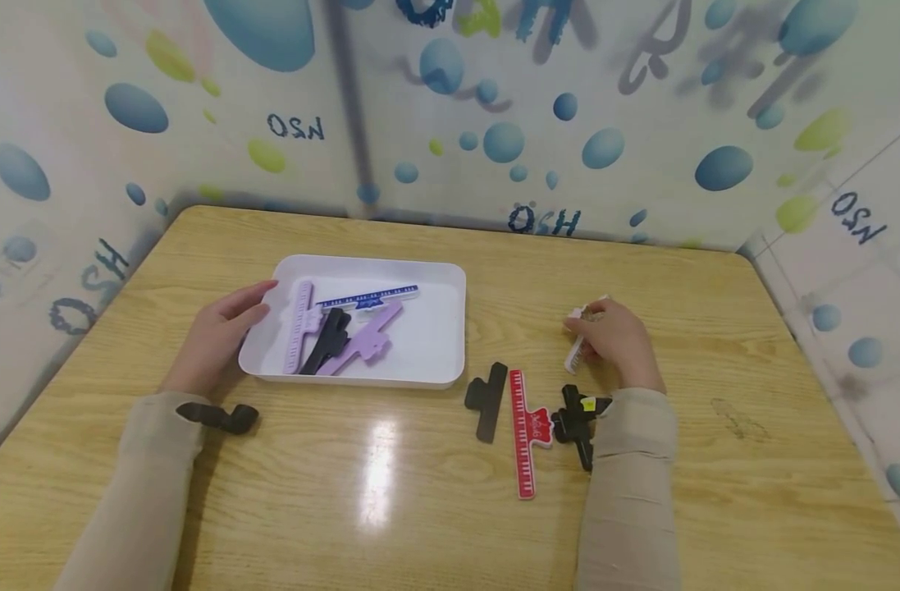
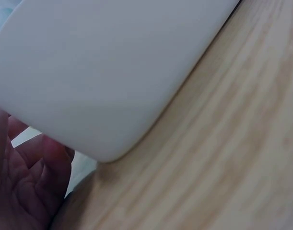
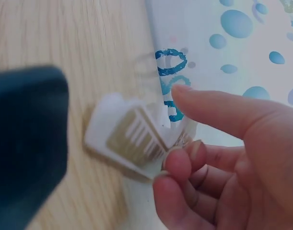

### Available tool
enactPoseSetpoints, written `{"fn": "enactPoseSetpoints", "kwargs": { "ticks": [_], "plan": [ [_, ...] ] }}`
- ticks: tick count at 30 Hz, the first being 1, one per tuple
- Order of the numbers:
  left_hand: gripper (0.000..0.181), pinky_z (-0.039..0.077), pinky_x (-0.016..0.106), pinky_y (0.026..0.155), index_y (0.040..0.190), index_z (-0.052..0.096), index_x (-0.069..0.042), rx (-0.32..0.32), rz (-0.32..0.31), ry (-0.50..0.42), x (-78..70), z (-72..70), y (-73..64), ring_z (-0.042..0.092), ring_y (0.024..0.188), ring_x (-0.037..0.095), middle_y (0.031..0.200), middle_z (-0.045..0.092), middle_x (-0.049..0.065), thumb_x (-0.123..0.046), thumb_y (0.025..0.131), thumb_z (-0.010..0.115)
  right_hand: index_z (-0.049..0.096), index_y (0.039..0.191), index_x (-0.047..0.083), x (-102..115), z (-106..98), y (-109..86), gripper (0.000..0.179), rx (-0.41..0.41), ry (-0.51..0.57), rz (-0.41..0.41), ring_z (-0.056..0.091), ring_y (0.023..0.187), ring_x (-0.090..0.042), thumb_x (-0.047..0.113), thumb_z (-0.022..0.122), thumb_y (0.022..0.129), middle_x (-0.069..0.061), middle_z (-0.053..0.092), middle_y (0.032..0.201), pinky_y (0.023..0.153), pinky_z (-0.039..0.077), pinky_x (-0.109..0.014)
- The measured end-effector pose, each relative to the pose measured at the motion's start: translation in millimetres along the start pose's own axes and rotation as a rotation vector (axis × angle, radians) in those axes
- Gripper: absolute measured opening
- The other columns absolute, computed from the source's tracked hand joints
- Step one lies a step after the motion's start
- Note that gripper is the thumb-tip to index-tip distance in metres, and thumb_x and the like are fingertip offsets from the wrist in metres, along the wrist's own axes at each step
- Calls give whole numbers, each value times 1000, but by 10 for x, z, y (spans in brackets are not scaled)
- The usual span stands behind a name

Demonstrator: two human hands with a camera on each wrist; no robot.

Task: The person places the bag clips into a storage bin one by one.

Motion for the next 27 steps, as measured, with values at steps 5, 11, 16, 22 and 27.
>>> {"fn": "enactPoseSetpoints", "kwargs": {
  "ticks": [5,11,16,22,27],
  "plan": [
    [41,24,46,101,126,47,-40,4,4,-13,12,2,9,29,127,18,139,36,-2,-50,87,46,36,129,-2,23,6,7,74,14,-17,13,56,66,-19,54,52,83,-10,60,78,61,44,-31],
    [41,25,46,100,127,47,-39,0,14,-2,11,-4,18,30,126,18,138,38,-2,-50,87,47,36,130,-2,40,4,0,80,2,-20,32,57,69,-20,60,49,81,-13,59,86,61,45,-31],
    [42,23,47,101,127,47,-37,-5,16,8,8,-12,13,30,126,19,137,38,-1,-49,87,47,37,128,-4,64,2,-10,82,-8,-8,27,58,71,-20,61,49,80,-17,57,94,60,49,-30],
    [41,24,47,101,127,47,-38,-6,16,4,13,-9,17,30,126,18,137,38,-2,-49,87,47,39,125,-3,94,21,-16,79,1,-9,9,58,69,-21,60,51,79,-16,58,87,60,48,-31],
    [40,26,45,100,126,48,-38,-13,30,-11,24,-12,28,32,124,18,136,40,0,-48,87,48,38,123,-3,135,61,-17,79,33,-10,-12,58,73,-22,60,52,79,-21,54,101,61,48,-31]
  ]
}}
Point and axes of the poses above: each hand's wrist, its own y-axis towards the middle knuckle, its own z-axis out of the palm, x = y × z, the point moved 9 cm from there along y, towards the middle knuckle
